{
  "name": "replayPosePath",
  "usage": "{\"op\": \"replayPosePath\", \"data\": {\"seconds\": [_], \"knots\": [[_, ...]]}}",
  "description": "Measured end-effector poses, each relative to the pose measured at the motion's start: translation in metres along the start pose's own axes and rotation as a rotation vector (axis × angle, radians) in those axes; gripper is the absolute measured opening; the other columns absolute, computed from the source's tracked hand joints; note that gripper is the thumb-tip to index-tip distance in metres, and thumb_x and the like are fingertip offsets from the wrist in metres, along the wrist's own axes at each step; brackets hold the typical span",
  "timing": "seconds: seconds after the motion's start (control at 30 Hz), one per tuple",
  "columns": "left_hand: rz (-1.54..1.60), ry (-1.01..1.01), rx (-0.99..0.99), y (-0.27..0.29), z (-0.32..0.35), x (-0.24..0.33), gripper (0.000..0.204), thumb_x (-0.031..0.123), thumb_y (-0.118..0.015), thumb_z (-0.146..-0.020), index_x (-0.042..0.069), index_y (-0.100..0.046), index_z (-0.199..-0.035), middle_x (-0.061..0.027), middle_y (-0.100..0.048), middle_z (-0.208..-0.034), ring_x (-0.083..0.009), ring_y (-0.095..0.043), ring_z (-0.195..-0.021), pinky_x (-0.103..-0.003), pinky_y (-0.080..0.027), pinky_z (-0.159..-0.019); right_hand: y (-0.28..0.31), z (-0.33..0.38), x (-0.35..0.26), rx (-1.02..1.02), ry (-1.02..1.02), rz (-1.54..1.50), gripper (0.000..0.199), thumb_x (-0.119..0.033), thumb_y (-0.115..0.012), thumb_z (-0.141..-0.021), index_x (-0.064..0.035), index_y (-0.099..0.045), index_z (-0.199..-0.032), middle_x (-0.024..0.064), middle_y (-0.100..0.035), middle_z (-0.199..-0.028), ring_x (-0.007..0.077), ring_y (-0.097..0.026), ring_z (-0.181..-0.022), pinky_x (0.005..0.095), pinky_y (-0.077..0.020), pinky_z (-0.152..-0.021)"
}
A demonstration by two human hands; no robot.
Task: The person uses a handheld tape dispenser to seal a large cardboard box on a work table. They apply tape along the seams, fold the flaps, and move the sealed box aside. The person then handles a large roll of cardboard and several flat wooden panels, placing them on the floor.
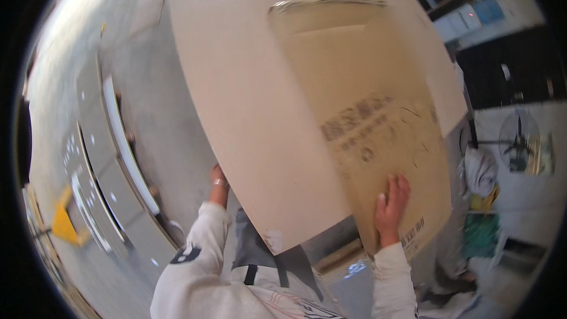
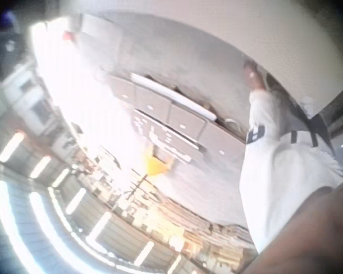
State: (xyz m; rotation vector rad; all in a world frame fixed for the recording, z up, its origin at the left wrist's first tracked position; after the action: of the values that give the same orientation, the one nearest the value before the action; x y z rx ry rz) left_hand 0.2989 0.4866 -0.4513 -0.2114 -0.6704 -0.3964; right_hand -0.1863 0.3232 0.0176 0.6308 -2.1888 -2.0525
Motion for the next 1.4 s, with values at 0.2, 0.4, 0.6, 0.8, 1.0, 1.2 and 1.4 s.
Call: {"op": "replayPosePath", "data": {"seconds": [0.2, 0.4, 0.6, 0.8, 1.0, 1.2, 1.4], "knots": [[-0.24, -0.697, 0.244, 0.072, 0.177, 0.195, 0.018, -0.001, -0.048, -0.093, 0.0, -0.062, -0.104, -0.0067, -0.062, -0.091, -0.0133, -0.056, -0.068, -0.027, -0.049, -0.058, 0.049, 0.103, 0.032, 0.282, -0.474, 0.248, 0.08, -0.021, -0.073, -0.081, -0.007, -0.036, -0.151, 0.0261, -0.042, -0.15, 0.0406, -0.036, -0.142, 0.0522, -0.0227, -0.119], [-0.472, -0.695, -0.42, -0.101, 0.395, 0.174, 0.015, 0.009, -0.054, -0.097, 0.002, -0.062, -0.107, -0.0069, -0.064, -0.088, -0.0131, -0.061, -0.072, -0.028, -0.051, -0.058, -0.006, 0.276, 0.179, 0.681, -1.075, -1.225, 0.089, -0.013, -0.086, -0.078, -0.0027, -0.029, -0.146, 0.0171, -0.051, -0.137, 0.0271, -0.055, -0.121, 0.0388, -0.049, -0.098], [-0.605, 0.125, -0.899, -0.205, 0.499, -0.044, 0.058, 0.049, -0.062, -0.097, 0.006, -0.052, -0.133, -0.0161, -0.063, -0.122, -0.0326, -0.064, -0.108, -0.051, -0.056, -0.09, -0.008, 0.275, 0.191, 0.68, -0.853, -1.759, 0.085, -0.012, -0.084, -0.078, -0.004, -0.031, -0.144, 0.0167, -0.054, -0.13, 0.0292, -0.059, -0.114, 0.0439, -0.0523, -0.095], [-0.297, 0.209, -0.965, -0.258, 0.531, -0.099, 0.064, 0.049, -0.068, -0.092, 0.012, -0.05, -0.141, -0.0108, -0.061, -0.133, -0.0332, -0.057, -0.123, -0.055, -0.046, -0.105, -0.021, 0.263, 0.197, 0.812, -0.772, -1.714, 0.087, -0.014, -0.084, -0.077, -0.0053, -0.03, -0.144, 0.0168, -0.053, -0.13, 0.0271, -0.057, -0.117, 0.0434, -0.0508, -0.096], [-0.291, 0.169, -0.991, -0.195, 0.531, -0.086, 0.064, 0.047, -0.065, -0.095, 0.011, -0.047, -0.144, -0.0116, -0.058, -0.139, -0.0331, -0.057, -0.126, -0.053, -0.047, -0.107, -0.026, 0.325, 0.126, 0.743, -0.821, -1.784, 0.094, -0.012, -0.083, -0.078, -0.0076, -0.021, -0.15, 0.014, -0.044, -0.14, 0.0274, -0.052, -0.124, 0.0429, -0.0476, -0.101], [-0.683, 0.434, -1.033, -0.085, 0.542, -0.105, 0.054, 0.041, -0.065, -0.097, 0.007, -0.052, -0.136, -0.0118, -0.066, -0.125, -0.0284, -0.065, -0.114, -0.046, -0.056, -0.092, -0.01, 0.43, 0.116, 0.611, -1.013, -1.748, 0.089, -0.003, -0.077, -0.075, -0.0068, -0.032, -0.152, 0.0132, -0.056, -0.135, 0.0255, -0.057, -0.122, 0.0424, -0.0473, -0.105], [-1.346, -0.579, -1.184, -0.173, 0.503, 0.069, 0.021, 0.019, -0.061, -0.099, 0.0, -0.066, -0.103, -0.0093, -0.072, -0.087, -0.02, -0.067, -0.067, -0.032, -0.054, -0.056, -0.012, 0.473, 0.201, 0.757, -1.215, -2.075, 0.055, -0.046, -0.043, -0.105, -0.0059, -0.053, -0.142, 0.0102, -0.059, -0.139, 0.0266, -0.056, -0.126, 0.0402, -0.0439, -0.106]]}}
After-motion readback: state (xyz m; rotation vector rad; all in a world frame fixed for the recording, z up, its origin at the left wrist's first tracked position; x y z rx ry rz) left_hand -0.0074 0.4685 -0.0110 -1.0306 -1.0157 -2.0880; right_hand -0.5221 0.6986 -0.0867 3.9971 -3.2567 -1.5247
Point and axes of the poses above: each hand's wrist, its own z-axis away from the middle knuckle, its own y-axis out of the back of the hand, x = y × z, the point moved 6 cm from there along -z, towards the middle knuckle
